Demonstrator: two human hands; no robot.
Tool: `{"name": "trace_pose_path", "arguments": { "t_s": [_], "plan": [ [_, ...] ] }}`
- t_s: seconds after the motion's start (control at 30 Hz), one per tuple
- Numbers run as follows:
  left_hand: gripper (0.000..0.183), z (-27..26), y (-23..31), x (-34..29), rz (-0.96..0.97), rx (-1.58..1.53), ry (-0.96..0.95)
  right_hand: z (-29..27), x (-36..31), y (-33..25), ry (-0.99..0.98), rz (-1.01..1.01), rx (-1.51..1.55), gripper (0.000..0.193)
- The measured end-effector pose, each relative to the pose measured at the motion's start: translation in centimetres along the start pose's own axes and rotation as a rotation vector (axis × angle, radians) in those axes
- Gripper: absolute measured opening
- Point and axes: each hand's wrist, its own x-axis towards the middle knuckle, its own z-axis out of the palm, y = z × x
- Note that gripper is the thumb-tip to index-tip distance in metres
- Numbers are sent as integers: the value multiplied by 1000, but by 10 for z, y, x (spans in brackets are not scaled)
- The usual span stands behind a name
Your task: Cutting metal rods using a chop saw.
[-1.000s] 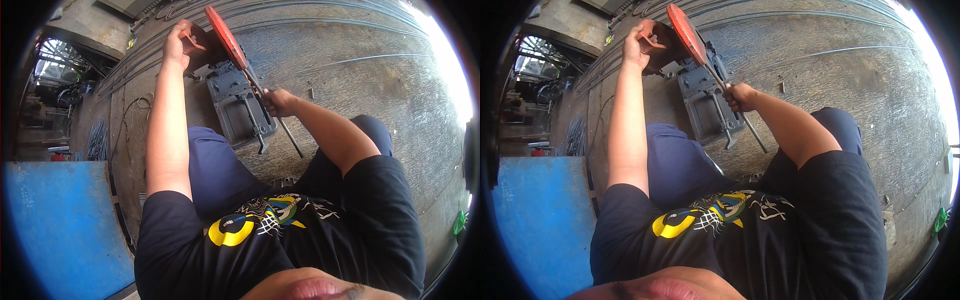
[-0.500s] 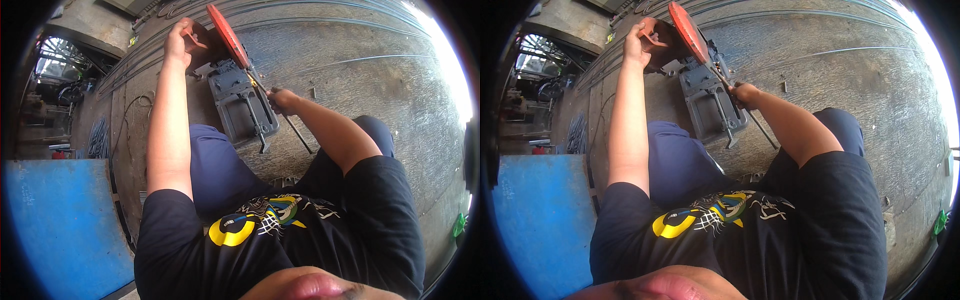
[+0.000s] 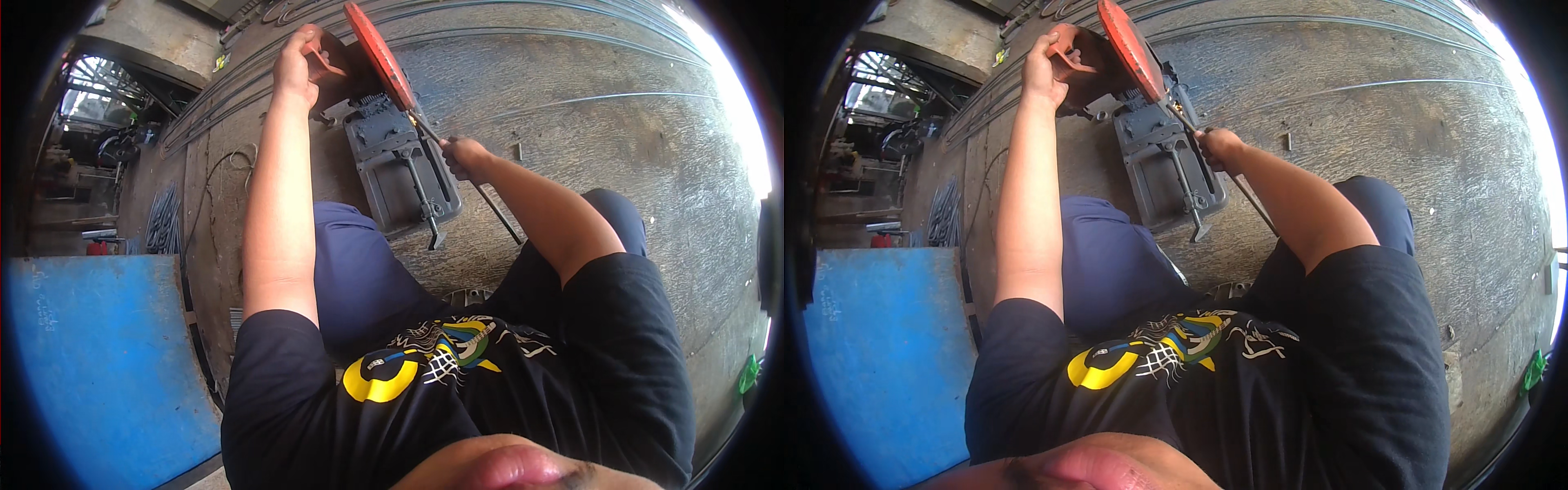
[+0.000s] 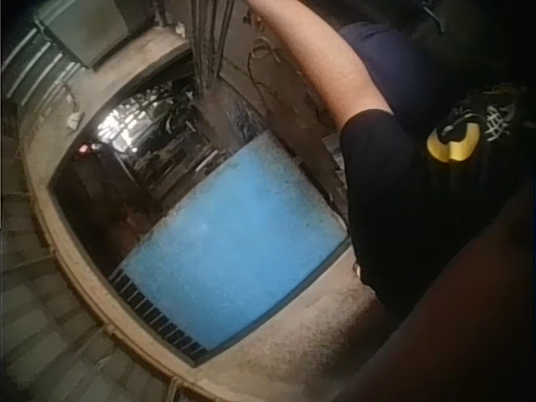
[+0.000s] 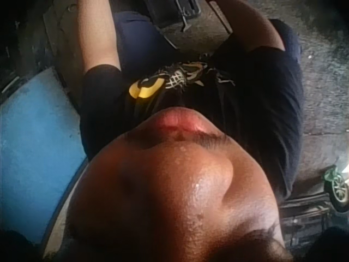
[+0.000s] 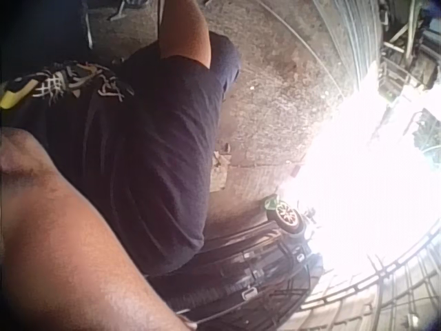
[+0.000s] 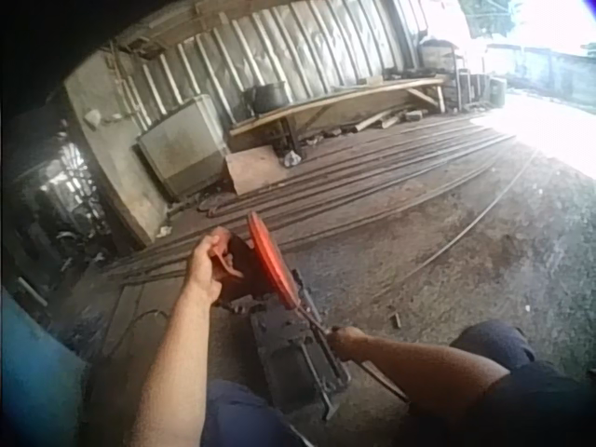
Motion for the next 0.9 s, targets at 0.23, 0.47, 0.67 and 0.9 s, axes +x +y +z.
{"name": "trace_pose_path", "arguments": {
  "t_s": [0.23, 0.47, 0.67, 0.9],
  "plan": [
    [43, 0, 1, 3, 14, -1, 0, 1, -18, -2, -171, 62, 151, 30],
    [42, -1, 0, 2, 21, 8, -6, 8, -20, -2, -268, 146, 276, 34],
    [40, -2, 0, 2, 21, 9, -36, 7, -20, 7, -377, 176, 366, 40],
    [40, -2, 1, 1, 13, 24, -29, -1, -14, 15, -327, 126, 214, 34]
  ]
}}
